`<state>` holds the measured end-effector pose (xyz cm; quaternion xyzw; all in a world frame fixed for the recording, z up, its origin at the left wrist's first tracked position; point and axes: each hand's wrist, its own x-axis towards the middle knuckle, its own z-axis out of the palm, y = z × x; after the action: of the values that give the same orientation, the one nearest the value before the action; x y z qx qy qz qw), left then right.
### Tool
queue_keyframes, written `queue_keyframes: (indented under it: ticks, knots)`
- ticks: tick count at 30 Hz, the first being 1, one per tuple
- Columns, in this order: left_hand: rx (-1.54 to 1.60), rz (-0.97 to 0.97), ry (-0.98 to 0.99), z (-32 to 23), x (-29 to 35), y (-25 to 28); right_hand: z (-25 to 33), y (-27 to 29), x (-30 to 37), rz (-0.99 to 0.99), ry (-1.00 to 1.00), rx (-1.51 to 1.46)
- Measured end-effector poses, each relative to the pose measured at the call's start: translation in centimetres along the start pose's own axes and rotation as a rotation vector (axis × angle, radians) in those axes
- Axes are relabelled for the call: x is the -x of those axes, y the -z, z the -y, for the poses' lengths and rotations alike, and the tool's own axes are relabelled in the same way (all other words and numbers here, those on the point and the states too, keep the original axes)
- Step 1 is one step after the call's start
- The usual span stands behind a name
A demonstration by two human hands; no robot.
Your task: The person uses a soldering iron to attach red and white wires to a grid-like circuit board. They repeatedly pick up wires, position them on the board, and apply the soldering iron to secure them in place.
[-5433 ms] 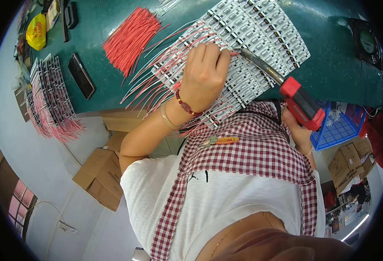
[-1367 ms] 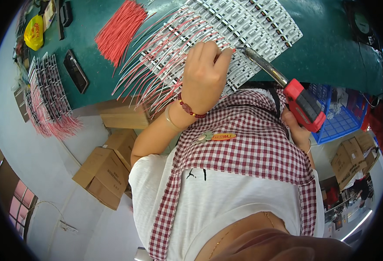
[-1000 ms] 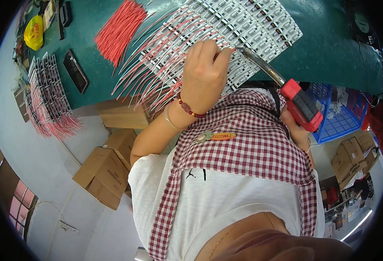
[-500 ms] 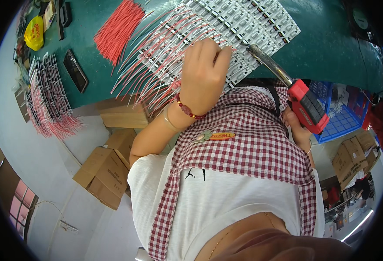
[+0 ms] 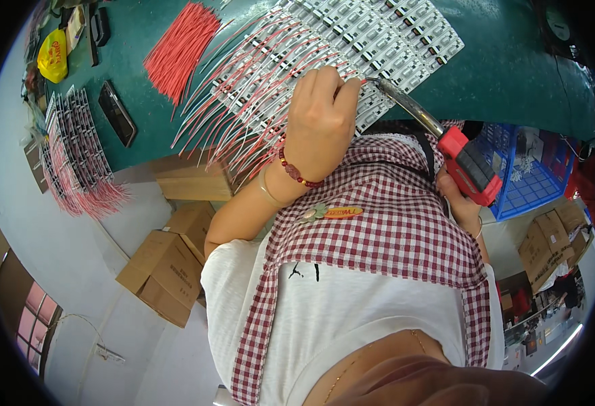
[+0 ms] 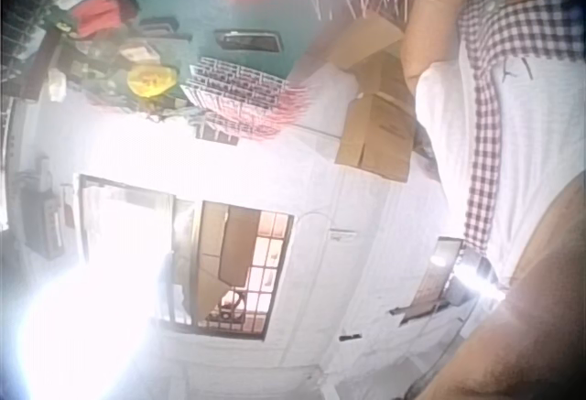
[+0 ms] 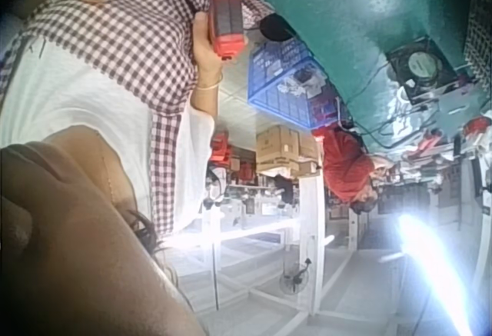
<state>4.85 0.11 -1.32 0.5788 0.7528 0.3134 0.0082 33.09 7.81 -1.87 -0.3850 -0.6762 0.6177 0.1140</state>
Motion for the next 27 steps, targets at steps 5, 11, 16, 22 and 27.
queue_keyframes:
  ticks: [5, 11, 16, 22, 27]
  knots:
    - [-0.019, 0.028, 0.011, -0.1, -0.2, 0.1, -0.5, -0.2, 0.9, -0.067, -0.095, -0.168]
    - [-0.046, 0.028, -0.005, 0.0, -0.3, 0.1, -0.8, 0.1, 1.1, -0.076, -0.090, -0.229]
    - [-0.017, 0.016, -0.035, -0.3, -0.1, 0.4, -0.5, -0.1, 1.2, -0.071, -0.107, -0.275]
    - [0.014, 0.051, 0.008, -0.8, -0.1, -0.1, -1.0, -0.1, 1.7, -0.053, -0.126, -0.187]
    - [0.032, 0.127, 0.033, -0.9, -0.3, 0.4, -0.7, 0.1, 1.4, -0.025, -0.094, -0.134]
